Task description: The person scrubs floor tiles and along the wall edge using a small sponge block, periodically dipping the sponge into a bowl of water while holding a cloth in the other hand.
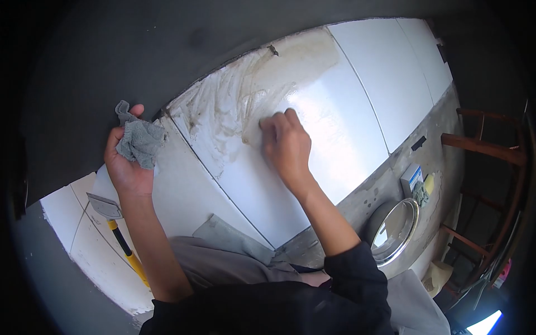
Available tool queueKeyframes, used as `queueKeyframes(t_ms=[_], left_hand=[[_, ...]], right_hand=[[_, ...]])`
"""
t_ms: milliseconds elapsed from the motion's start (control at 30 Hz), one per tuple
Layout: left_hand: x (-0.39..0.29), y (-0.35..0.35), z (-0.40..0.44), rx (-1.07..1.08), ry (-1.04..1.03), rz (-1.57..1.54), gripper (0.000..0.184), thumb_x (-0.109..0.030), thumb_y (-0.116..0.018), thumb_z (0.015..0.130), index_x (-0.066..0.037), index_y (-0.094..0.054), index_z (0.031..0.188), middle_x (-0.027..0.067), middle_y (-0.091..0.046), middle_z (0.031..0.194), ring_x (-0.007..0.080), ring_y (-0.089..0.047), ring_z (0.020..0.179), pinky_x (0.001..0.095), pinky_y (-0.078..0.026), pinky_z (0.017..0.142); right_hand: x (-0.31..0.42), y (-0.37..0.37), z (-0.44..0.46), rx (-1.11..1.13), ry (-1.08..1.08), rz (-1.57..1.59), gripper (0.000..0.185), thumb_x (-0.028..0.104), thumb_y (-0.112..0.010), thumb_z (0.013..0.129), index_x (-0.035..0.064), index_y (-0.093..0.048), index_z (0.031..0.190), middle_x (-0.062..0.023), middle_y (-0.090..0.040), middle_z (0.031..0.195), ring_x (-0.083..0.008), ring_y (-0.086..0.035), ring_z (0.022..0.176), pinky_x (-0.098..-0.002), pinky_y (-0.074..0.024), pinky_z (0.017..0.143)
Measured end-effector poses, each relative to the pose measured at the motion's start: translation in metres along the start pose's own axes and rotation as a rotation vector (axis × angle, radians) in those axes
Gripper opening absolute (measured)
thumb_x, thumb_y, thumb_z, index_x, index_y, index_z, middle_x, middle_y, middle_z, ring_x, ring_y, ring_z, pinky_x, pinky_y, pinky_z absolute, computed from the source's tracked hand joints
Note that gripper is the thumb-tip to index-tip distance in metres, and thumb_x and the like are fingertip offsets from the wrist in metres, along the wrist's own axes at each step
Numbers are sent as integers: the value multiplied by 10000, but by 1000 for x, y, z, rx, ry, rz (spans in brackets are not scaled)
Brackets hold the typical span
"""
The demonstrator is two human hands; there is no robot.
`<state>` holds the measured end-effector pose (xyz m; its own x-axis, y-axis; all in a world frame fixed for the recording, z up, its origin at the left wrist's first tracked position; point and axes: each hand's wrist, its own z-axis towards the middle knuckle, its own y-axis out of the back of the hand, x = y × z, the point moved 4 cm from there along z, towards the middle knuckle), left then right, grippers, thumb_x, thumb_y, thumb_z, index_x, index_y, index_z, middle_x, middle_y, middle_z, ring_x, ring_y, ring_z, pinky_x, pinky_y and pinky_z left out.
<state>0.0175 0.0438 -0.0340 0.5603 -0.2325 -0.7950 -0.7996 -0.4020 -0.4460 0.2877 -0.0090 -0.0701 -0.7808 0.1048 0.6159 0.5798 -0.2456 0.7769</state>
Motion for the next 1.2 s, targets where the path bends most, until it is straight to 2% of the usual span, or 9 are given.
queueKeyframes(t_ms=[100,233,400,500,667,833,967,1067,1200], left_hand=[[3,0,-2,20,25,21,370,-185,-419,914,-11,-599,1187,105,-661,1137,129,-650,890,305,-547,838],[2,-4,-5,43,22,24,375,-186,-420,911,-9,-600,1189,105,-663,1124,121,-644,888,295,-539,841],[4,-8,-7,19,29,25,371,-192,-427,906,-6,-619,1164,96,-662,1105,117,-628,891,286,-526,847],[4,-7,-6,-2,29,35,369,-194,-430,905,-4,-628,1151,92,-661,1095,115,-622,892,279,-521,844],[5,-5,-5,12,42,17,371,-198,-432,904,-2,-632,1149,89,-659,1084,113,-619,896,272,-518,841],[4,-5,-5,32,45,14,375,-200,-434,903,-3,-627,1158,92,-657,1104,114,-621,904,277,-518,849],[6,-6,-7,28,39,28,379,-202,-432,905,-3,-624,1163,91,-661,1106,113,-625,902,277,-521,845],[3,-2,-4,56,35,22,378,-201,-431,905,-2,-626,1161,91,-663,1101,113,-624,903,279,-520,846],[2,-7,-6,51,39,4,376,-197,-433,904,2,-627,1158,96,-663,1096,113,-615,899,282,-519,845]], right_hand=[[-8,5,17,36,30,-21,58,92,-664,794,42,-658,766,-131,-592,800,-328,-617,696,-414,-495,635],[-22,6,67,-178,-68,-80,60,93,-668,781,35,-654,773,-140,-601,820,-348,-626,715,-418,-500,634],[22,-15,0,12,106,4,58,71,-680,757,42,-629,752,-125,-573,802,-338,-620,697,-428,-513,622],[22,-26,20,-1,144,-14,13,42,-667,766,50,-657,769,-117,-572,777,-313,-617,669,-399,-495,598],[26,-31,81,-92,103,-44,28,46,-658,784,28,-651,763,-125,-595,789,-335,-622,670,-402,-498,626],[30,-23,-1,58,111,21,64,35,-678,754,43,-618,733,-113,-550,762,-320,-620,677,-414,-502,589],[34,-32,41,-14,132,13,47,44,-652,760,44,-609,742,-123,-561,799,-345,-618,713,-444,-497,605],[29,-44,82,-76,98,0,44,58,-646,796,21,-641,773,-130,-573,779,-347,-602,664,-408,-484,608],[31,-24,28,-10,91,-21,36,48,-658,787,21,-643,767,-125,-570,766,-336,-604,639,-395,-485,584]])
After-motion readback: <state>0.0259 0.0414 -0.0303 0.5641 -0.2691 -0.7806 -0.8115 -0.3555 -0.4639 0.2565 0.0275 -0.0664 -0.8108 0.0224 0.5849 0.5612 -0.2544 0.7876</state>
